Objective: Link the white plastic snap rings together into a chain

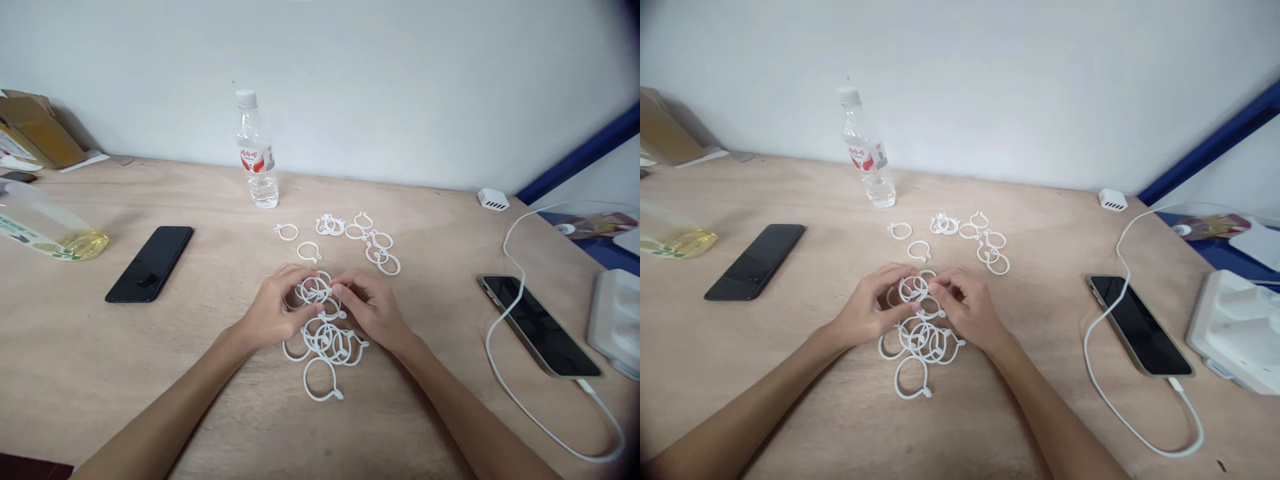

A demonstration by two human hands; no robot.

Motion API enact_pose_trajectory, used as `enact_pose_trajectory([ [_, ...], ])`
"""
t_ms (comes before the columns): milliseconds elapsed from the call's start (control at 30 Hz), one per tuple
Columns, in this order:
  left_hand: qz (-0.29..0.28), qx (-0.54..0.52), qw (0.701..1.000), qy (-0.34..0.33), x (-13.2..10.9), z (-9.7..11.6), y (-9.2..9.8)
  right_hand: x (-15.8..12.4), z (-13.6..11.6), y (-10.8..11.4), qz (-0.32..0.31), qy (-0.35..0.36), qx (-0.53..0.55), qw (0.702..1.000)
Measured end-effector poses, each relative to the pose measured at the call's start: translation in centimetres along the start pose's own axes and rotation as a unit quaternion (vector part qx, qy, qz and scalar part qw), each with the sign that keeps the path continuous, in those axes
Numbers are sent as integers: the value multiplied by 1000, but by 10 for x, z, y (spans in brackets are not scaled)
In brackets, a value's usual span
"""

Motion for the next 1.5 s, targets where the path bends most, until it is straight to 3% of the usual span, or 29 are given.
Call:
enact_pose_trajectory([
  [167,-21,88,996,-20,-3,0,-6,26,25,5,64,-108,-43,991],
  [333,-64,132,989,-16,-4,3,-11,64,27,-16,12,-109,-185,977],
  [433,-39,104,994,-23,-4,5,-6,70,24,-19,-2,-96,-196,976],
  [567,92,54,994,-7,-5,-2,17,57,11,-5,17,-59,-177,982],
  [633,122,41,992,-2,-6,-6,22,44,-4,3,33,-4,-156,987],
  [800,102,29,993,-46,-5,-5,15,8,-42,10,57,165,-165,971],
  [933,103,56,986,-118,-6,9,16,-9,-49,7,68,238,-158,956],
  [1067,104,143,959,-221,-13,33,15,-15,-48,6,81,265,-139,951],
  [1167,113,178,942,-263,-17,44,15,-19,-48,9,97,274,-127,948],
  [1500,102,178,943,-263,-15,47,13,-22,-48,9,88,279,-103,951],
])
Point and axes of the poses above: each hand's wrist, its own x-axis towards the middle knuckle, its own y-axis out of the back of the hand, z = x × y, the point moved 10 cm from there along x, towards the middle knuckle, and after that the axes turned 5 degrees about -y, right-handed, at the moved point
